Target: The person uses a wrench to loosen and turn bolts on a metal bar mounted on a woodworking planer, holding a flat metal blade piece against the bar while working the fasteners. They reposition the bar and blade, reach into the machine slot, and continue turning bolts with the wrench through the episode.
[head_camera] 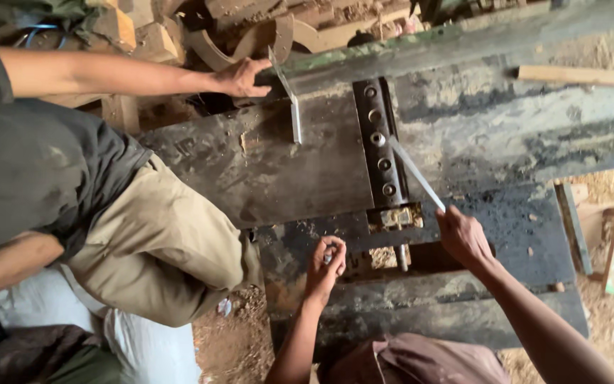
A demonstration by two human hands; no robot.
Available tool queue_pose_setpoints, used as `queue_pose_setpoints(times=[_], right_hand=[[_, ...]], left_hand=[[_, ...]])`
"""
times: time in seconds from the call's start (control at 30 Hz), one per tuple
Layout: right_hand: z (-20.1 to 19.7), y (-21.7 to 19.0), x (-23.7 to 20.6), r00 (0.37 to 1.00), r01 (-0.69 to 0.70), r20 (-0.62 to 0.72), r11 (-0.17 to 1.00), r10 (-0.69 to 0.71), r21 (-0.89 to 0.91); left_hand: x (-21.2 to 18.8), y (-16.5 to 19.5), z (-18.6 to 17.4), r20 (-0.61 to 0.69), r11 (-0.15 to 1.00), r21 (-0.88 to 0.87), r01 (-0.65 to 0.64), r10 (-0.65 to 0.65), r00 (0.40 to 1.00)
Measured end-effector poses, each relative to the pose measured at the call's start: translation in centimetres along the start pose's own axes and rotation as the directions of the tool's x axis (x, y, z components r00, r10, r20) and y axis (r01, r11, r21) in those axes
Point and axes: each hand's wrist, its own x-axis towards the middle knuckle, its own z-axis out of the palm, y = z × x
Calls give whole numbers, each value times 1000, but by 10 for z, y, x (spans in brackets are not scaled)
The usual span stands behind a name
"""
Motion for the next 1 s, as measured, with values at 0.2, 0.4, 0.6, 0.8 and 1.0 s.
queue_pose_setpoints(times=[0.2, 0.4, 0.6, 0.8, 1.0], right_hand=[[-6, 19, 21, 846, 532, 228, 788, -482, -309], [-66, 24, 144, 843, 530, 455, 304, -285, -791], [-71, 8, 134, 848, 518, 167, 722, -503, -458], [-54, 42, 66, 881, 408, -110, 855, -461, -319], [-48, 115, 50, 894, 241, -355, 961, -274, -134]], left_hand=[[0, -20, -6, -17, 999, 29, 38, -37, 999], [-15, -13, -12, 29, 994, 90, 61, -64, 998], [-9, -13, -17, 41, 990, 116, 82, -87, 995], [9, -34, -28, 67, 982, 144, 120, -131, 989], [25, -56, -23, 102, 924, 340, 178, -224, 969]])
